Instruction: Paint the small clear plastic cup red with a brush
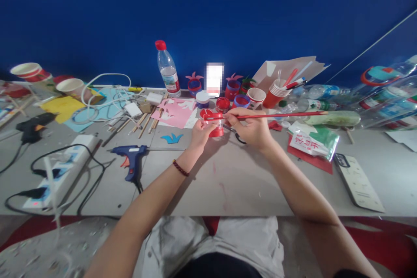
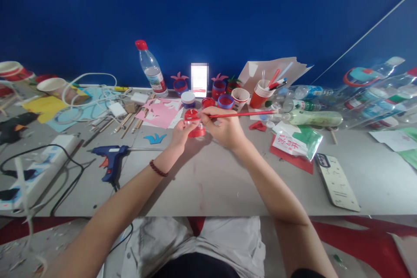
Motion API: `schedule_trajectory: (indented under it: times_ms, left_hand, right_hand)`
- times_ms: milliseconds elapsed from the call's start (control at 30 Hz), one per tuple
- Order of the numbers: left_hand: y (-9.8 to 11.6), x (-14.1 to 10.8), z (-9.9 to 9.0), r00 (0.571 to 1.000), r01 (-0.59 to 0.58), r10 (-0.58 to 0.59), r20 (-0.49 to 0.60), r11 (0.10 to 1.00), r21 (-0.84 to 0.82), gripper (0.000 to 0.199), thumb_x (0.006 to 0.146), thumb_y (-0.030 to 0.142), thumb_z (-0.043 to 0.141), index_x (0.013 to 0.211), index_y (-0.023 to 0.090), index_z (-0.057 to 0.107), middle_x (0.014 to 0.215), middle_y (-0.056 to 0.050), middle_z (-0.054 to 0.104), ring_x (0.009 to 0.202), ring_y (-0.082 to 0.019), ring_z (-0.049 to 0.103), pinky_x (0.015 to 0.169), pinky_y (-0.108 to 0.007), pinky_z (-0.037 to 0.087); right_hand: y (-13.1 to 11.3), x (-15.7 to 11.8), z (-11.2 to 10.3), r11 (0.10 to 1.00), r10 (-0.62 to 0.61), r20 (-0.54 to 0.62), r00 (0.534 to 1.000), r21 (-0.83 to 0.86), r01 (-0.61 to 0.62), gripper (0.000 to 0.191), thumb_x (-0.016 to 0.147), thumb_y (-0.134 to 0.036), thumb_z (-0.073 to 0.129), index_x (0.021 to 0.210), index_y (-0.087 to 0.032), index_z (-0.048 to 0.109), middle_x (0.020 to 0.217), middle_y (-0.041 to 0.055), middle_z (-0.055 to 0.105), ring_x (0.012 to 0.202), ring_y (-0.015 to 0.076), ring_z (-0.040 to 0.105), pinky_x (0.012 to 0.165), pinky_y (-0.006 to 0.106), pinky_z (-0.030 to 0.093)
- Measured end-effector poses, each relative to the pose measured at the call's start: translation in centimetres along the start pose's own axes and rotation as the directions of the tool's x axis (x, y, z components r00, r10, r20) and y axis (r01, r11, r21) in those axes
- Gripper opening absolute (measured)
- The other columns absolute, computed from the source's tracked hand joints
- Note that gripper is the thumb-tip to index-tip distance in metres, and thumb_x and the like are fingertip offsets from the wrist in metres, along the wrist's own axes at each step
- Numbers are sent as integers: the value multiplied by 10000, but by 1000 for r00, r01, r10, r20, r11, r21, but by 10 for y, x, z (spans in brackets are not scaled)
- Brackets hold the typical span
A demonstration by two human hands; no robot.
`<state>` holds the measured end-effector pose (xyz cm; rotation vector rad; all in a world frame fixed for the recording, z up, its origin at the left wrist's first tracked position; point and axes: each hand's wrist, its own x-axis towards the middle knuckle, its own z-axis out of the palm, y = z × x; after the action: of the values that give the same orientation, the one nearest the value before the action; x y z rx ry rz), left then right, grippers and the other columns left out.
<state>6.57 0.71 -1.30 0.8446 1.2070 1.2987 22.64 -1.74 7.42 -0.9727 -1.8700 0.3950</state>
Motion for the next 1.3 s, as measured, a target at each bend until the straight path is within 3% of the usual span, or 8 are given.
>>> schedule_trajectory:
  times_ms: [200, 467, 733, 1133, 1300]
  left_hand:
    - [5, -3, 2, 1000, 1, 0, -30, 1000, 30, 453, 556, 375, 890, 712, 212, 498, 731, -3, 632, 739, -169, 611, 673, -307, 477]
    - [2, -2, -1, 999, 7, -5, 41, 999, -44, 424, 626, 467, 864, 822, 196, 602, 809, -38, 665, 743, -183, 634, 691, -333, 494]
    - [6, -4, 1, 996, 31, -22, 84, 993, -117, 515, 634, 531, 860, 972, 190, 674, 881, -58, 700, 750, -182, 651, 689, -332, 509]
    - [2, -2, -1, 997, 28, -17, 71, 987, -156, 497, 630, 518, 869, 930, 185, 655, 842, -48, 700, 692, -182, 658, 620, -325, 513]
    - [3, 0, -2, 989, 3, 27, 143, 978, -207, 442, 680, 530, 841, 895, 187, 664, 860, -61, 706, 769, -203, 684, 732, -365, 555]
  right_hand:
    - [-6, -1, 7, 994, -54, 6, 998, -93, 55, 178, 953, -277, 584, 847, -238, 722, 817, 26, 750, 743, 177, 680, 701, 320, 558]
    - [-8, 0, 0, 979, -123, 4, 992, -162, 123, 203, 957, -262, 557, 835, -234, 716, 818, 41, 755, 746, 188, 686, 683, 321, 555]
    - [-9, 5, -11, 978, -96, -5, 995, -188, 93, 266, 970, -300, 533, 752, -220, 664, 706, 27, 702, 643, 165, 621, 605, 309, 492]
    - [8, 10, -27, 963, -78, -94, 993, -266, 50, 265, 966, -352, 577, 765, -224, 693, 663, 21, 667, 627, 166, 595, 612, 334, 509]
    - [12, 10, -31, 994, -1, -129, 992, -112, -14, 227, 976, -412, 594, 902, -253, 739, 772, 22, 710, 706, 175, 660, 641, 344, 563]
